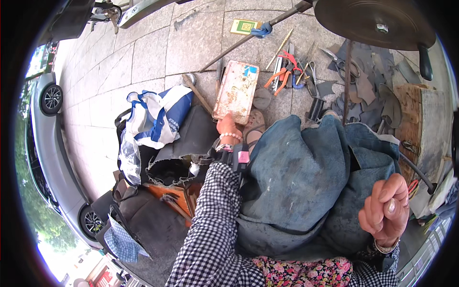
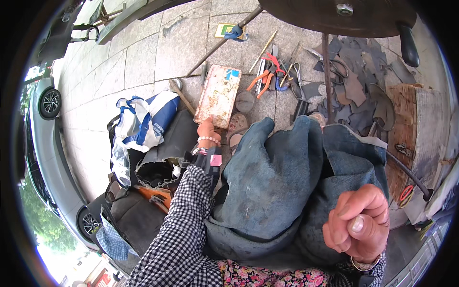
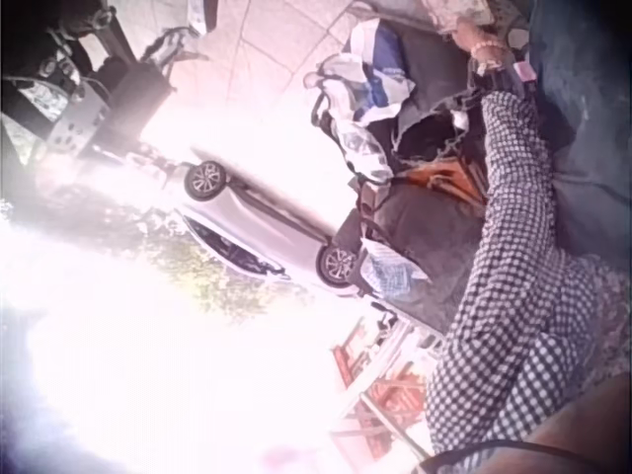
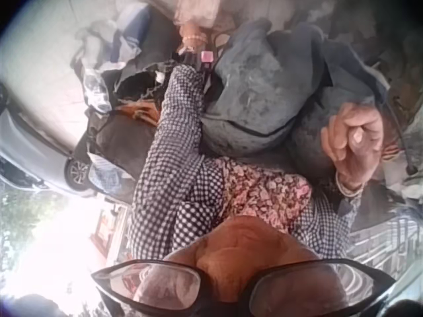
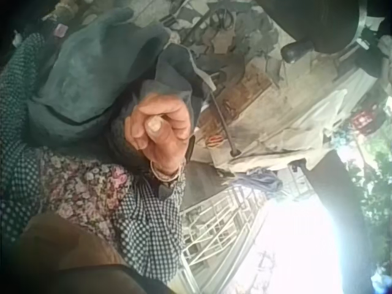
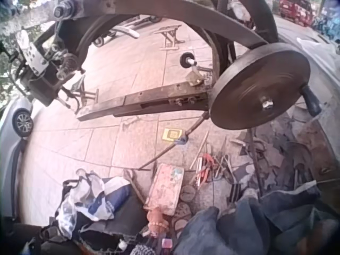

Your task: The recorder is sitting at an outdoor cobbler station, examining glasses and sorting through a box of nails and repair components.

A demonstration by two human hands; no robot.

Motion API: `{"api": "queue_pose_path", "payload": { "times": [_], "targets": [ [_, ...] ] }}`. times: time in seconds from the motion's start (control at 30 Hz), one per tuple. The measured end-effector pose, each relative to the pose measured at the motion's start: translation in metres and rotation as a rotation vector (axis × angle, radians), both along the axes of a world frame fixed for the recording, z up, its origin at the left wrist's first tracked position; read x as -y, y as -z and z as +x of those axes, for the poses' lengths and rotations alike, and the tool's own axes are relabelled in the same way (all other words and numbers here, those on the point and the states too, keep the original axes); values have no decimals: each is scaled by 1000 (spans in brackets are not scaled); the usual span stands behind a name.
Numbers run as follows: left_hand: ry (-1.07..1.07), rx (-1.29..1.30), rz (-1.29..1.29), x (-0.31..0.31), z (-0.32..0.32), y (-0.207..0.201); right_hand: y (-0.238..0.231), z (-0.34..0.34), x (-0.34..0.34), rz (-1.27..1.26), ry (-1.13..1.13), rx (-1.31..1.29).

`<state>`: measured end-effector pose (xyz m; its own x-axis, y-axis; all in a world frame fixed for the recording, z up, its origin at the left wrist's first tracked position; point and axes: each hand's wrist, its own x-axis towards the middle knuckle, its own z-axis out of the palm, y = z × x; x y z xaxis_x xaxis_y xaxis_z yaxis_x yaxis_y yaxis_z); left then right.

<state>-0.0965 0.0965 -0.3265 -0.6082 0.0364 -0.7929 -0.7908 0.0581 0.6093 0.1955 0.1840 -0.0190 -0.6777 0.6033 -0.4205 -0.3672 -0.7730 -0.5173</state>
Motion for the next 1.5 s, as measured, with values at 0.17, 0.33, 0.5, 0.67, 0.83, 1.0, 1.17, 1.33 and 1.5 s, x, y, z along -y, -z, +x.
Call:
{"api": "queue_pose_path", "payload": {
  "times": [0.17, 0.33, 0.5, 0.67, 0.83, 1.0, 1.17, 1.33, 1.5],
  "targets": [
    [241, -163, -596, 28, -16, 69, -4, 0, 0, -11, 35, -12],
    [67, -43, -330, 9, -2, 37, 1, 3, 1, -20, 58, 15],
    [-67, -15, -65, 14, -9, 58, -3, 6, 0, -59, 61, 10],
    [-73, 46, 22, 10, -23, 58, -3, 3, 0, -69, 37, -7],
    [34, 181, 32, -41, -16, 30, -4, 0, 0, -52, 29, 21],
    [126, 186, 21, -67, -30, 33, -2, -5, 1, -56, 41, 46],
    [306, 238, 133, -58, -48, 59, -6, -7, 1, -57, 47, 62],
    [338, 175, -12, -44, -64, 72, -3, -10, 2, -85, 41, 67],
    [395, 150, -101, -59, -54, 44, -8, -12, 0, -92, 59, 79]
  ]
}}
